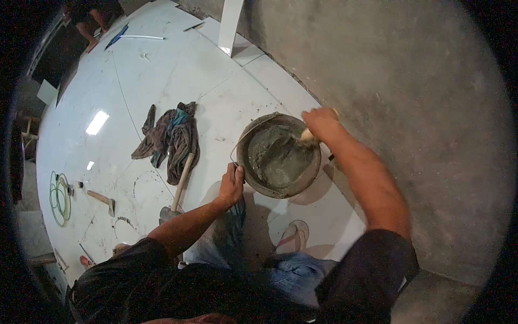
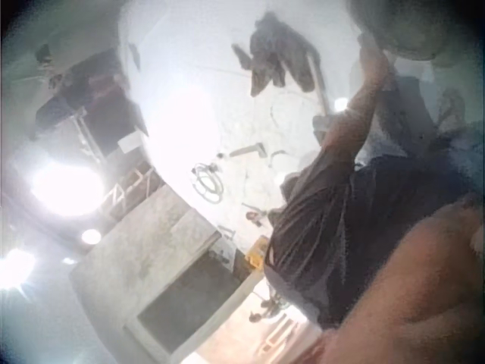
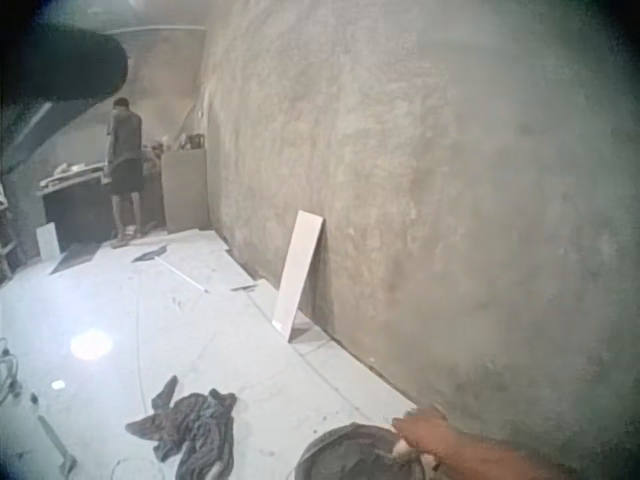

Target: The person applies mortar to the back of a tile, positions it on the floor against the wall, and taps it into place with a rubber mallet.

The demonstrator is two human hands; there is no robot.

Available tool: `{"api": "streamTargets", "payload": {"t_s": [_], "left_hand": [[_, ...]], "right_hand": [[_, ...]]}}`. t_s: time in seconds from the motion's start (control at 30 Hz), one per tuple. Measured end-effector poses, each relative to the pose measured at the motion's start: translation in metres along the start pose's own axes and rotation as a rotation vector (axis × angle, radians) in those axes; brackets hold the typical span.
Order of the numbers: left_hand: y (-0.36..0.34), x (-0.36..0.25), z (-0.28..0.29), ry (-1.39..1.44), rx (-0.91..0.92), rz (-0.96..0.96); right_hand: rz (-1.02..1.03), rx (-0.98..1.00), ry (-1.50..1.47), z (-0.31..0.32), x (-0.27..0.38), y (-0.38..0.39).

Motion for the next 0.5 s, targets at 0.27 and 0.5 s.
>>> {"api": "streamTargets", "payload": {"t_s": [0.27, 0.5], "left_hand": [[-0.002, 0.0, -0.008, -0.016, -0.038, 0.018], [-0.001, 0.002, -0.003, -0.017, -0.029, -0.019]], "right_hand": [[-0.091, 0.225, -0.196, 0.021, 0.007, 0.136], [-0.359, 0.136, -0.275, -0.006, 0.017, 0.118]]}}
Point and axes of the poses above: each hand's wrist, its own y-axis away from the middle knuckle, its own z-axis out of the back of the hand, x = y × z, the point moved 3 cm from there along -y, towards the middle knuckle, and after that the axes turned 11 degrees about y, right-handed, at the moved point
